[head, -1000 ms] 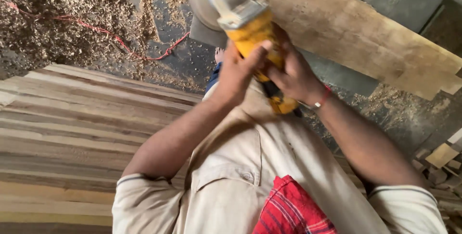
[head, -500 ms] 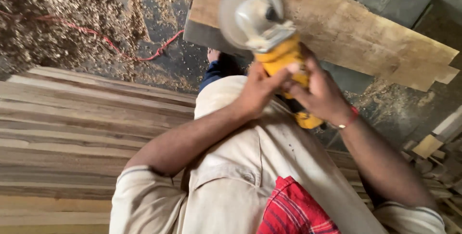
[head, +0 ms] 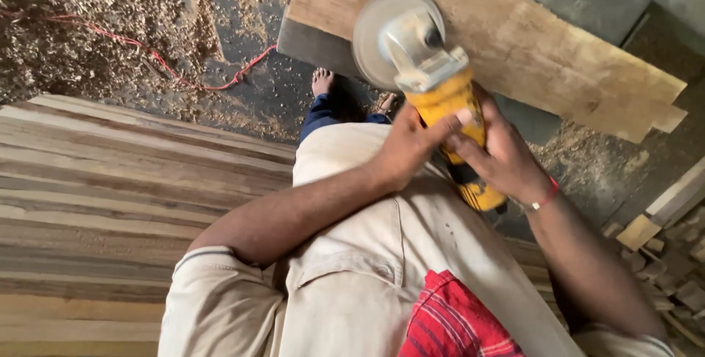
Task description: The person uses a handheld angle grinder to smooth the surface of a wooden plank resting on a metal workbench. The person moves the tool back and forth along the wood, generating sawdust, while standing barefoot in a workshop environment.
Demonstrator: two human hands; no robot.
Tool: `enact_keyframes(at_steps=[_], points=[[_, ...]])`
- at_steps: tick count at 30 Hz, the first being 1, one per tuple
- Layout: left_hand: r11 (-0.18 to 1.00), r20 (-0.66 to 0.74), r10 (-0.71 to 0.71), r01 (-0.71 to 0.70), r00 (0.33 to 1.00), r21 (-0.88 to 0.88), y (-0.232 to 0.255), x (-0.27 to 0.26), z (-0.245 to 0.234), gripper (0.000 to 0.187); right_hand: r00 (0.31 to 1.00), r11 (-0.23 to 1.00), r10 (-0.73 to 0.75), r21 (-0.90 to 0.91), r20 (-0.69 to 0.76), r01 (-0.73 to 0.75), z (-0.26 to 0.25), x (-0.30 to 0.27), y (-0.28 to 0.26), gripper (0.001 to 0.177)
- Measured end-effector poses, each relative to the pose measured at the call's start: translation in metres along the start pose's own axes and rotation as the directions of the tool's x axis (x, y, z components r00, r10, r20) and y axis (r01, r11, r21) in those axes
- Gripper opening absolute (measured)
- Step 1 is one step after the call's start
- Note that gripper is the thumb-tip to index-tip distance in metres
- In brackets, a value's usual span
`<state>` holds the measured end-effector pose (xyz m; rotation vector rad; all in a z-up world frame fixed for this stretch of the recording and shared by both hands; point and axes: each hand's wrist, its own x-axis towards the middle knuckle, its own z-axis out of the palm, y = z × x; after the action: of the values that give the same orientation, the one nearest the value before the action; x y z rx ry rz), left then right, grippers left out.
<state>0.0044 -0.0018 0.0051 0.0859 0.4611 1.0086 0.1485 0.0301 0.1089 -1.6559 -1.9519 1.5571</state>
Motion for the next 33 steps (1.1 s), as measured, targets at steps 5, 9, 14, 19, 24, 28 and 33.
enact_keyframes(at_steps=[5, 9, 14, 19, 24, 28, 33], points=[[1.000, 0.002, 0.024, -0.024, 1.000, 0.020, -0.004, 0.005, -0.002, 0.026, 0.995, 0.990, 0.097, 0.098, 0.008, -0.097, -0.004, -0.001, 0.006, 0.074], [0.999, 0.010, -0.047, 0.047, 0.999, -0.022, -0.003, 0.004, -0.001, 0.035, 0.996, 0.996, 0.090, 0.000, -0.010, -0.090, -0.001, -0.008, 0.009, 0.076], [1.000, -0.005, 0.003, -0.003, 1.000, 0.024, 0.001, 0.004, 0.006, 0.037, 1.000, 0.999, 0.029, 0.027, 0.012, -0.029, -0.005, -0.008, 0.005, 0.074], [0.999, -0.090, 0.042, -0.040, 0.995, 0.019, 0.023, 0.014, -0.017, 0.037, 0.999, 0.999, -0.044, 0.018, 0.028, 0.043, 0.006, 0.039, 0.015, 0.076], [0.997, 0.031, -0.029, 0.027, 0.999, 0.078, -0.005, 0.008, -0.009, 0.039, 0.996, 0.993, 0.090, 0.081, -0.006, -0.089, 0.002, -0.001, 0.016, 0.073], [0.996, 0.123, -0.087, 0.088, 0.989, -0.004, -0.023, 0.016, 0.003, 0.049, 0.991, 0.985, 0.119, 0.130, -0.067, -0.109, -0.007, -0.027, 0.016, 0.069], [0.994, 0.030, 0.054, -0.057, 0.998, 0.091, 0.006, 0.035, -0.017, 0.045, 0.999, 0.991, 0.018, 0.134, -0.048, -0.011, 0.002, 0.022, 0.017, 0.066]])
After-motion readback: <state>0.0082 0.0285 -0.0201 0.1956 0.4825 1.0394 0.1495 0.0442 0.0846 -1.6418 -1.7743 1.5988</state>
